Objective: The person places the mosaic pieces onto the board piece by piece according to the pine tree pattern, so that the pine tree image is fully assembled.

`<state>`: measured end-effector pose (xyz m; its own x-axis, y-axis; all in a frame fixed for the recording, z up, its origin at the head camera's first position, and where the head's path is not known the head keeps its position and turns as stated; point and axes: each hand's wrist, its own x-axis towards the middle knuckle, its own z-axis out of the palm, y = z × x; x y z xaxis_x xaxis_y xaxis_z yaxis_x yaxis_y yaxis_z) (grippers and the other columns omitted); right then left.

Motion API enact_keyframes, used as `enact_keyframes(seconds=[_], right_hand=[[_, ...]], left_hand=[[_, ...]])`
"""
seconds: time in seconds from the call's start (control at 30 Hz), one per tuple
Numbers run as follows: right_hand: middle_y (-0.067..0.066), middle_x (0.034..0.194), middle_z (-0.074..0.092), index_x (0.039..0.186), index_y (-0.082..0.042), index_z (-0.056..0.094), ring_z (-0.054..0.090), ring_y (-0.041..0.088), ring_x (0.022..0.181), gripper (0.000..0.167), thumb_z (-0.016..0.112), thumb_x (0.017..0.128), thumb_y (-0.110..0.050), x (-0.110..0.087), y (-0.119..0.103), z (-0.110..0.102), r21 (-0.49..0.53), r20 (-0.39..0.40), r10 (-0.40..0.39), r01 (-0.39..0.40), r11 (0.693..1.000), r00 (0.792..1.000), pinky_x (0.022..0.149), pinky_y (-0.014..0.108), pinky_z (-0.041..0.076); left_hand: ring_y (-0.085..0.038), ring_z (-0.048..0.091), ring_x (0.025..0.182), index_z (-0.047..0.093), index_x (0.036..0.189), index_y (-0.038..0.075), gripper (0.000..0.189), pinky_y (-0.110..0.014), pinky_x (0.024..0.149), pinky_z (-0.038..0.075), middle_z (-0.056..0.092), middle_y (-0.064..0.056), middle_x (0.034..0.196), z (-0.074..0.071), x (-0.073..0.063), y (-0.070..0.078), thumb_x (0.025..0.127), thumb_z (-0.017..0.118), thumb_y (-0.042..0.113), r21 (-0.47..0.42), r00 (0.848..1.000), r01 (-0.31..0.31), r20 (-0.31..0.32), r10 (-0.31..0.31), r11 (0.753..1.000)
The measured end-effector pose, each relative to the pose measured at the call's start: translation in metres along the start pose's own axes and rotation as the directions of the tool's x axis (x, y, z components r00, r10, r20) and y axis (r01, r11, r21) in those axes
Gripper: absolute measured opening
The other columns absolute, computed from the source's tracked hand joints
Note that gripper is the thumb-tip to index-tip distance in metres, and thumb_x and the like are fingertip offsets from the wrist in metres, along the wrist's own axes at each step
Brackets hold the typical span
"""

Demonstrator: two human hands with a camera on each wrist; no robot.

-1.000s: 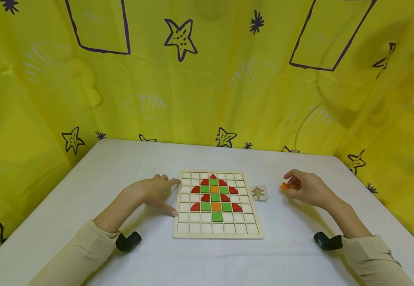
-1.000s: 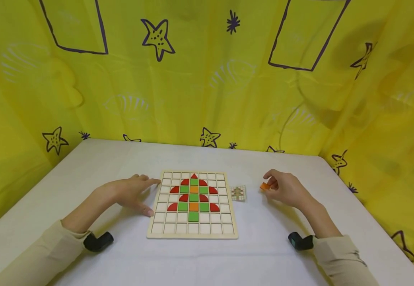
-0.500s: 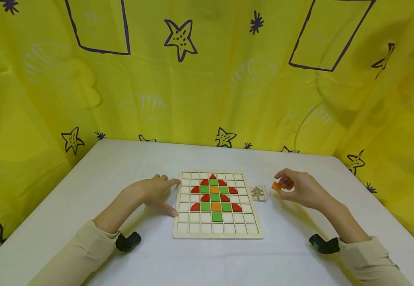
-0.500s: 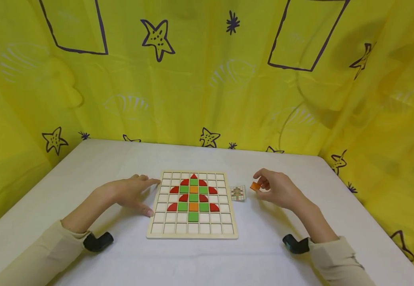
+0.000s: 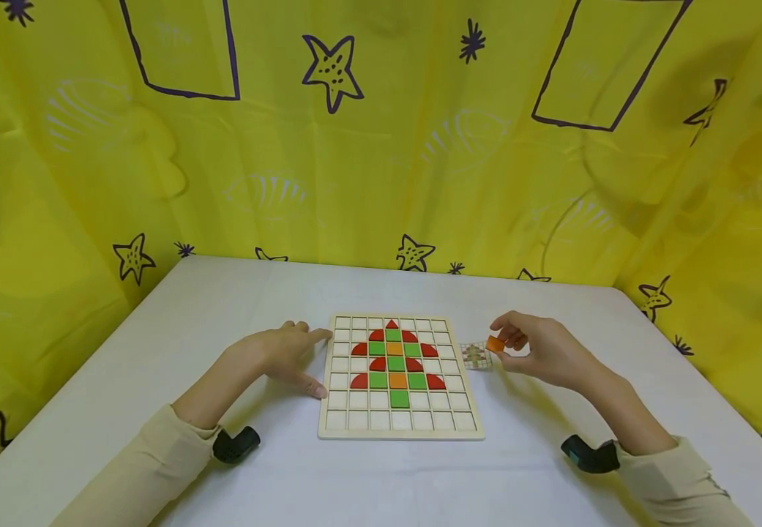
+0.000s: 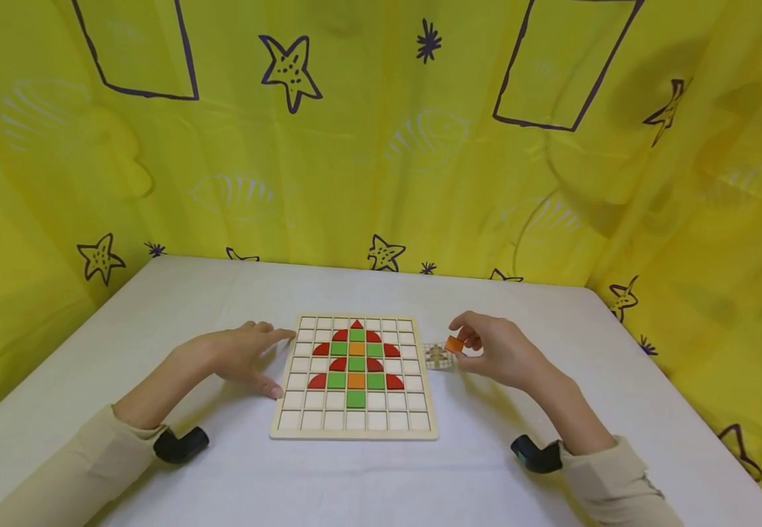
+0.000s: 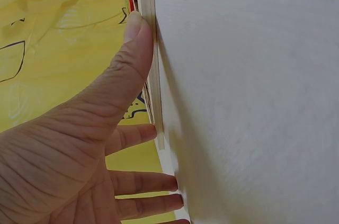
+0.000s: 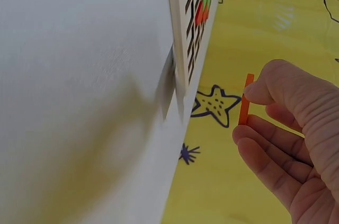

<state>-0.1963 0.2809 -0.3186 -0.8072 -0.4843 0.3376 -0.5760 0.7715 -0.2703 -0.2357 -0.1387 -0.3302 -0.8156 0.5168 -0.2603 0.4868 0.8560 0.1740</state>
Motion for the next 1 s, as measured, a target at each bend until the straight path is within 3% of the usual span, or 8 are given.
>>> enact_keyframes(seconds=[0.17,0.67,1.0], right_hand=[[-0.003,0.093,0.07,0.11,-0.004,0.067,0.068,0.02,0.081,0.037,0.083,0.077,0.0,0.003,-0.008,0.002,0.001,0.017,-0.013,0.013,1.0,1.0,0.073,0.029,0.057],[-0.009,0.094,0.069,0.111,-0.007,0.068,0.066,0.017,0.083,0.035,0.082,0.079,-0.001,0.008,-0.033,0.008,0.041,0.029,-0.061,0.06,0.997,0.998,0.076,0.029,0.057],[-0.005,0.097,0.07,0.112,-0.006,0.067,0.066,0.013,0.084,0.037,0.083,0.078,-0.001,0.012,-0.048,0.012,0.057,0.053,-0.096,0.093,0.994,0.994,0.077,0.028,0.058]], left_hand=[[-0.039,0.048,0.131,0.04,0.155,0.011,0.102,-0.06,0.104,0.045,0.052,-0.022,0.138,0.0,0.0,0.0,0.077,0.084,0.059,-0.01,1.0,0.005,0.002,-0.005,1.0],[-0.041,0.047,0.132,0.04,0.155,0.01,0.102,-0.061,0.105,0.044,0.051,-0.025,0.14,-0.001,0.0,0.001,0.077,0.084,0.059,-0.006,1.0,0.003,0.009,-0.003,1.0],[-0.042,0.047,0.132,0.041,0.155,0.011,0.102,-0.061,0.104,0.044,0.052,-0.024,0.139,0.0,0.001,0.001,0.076,0.084,0.059,-0.001,1.0,-0.001,0.004,0.001,1.0]])
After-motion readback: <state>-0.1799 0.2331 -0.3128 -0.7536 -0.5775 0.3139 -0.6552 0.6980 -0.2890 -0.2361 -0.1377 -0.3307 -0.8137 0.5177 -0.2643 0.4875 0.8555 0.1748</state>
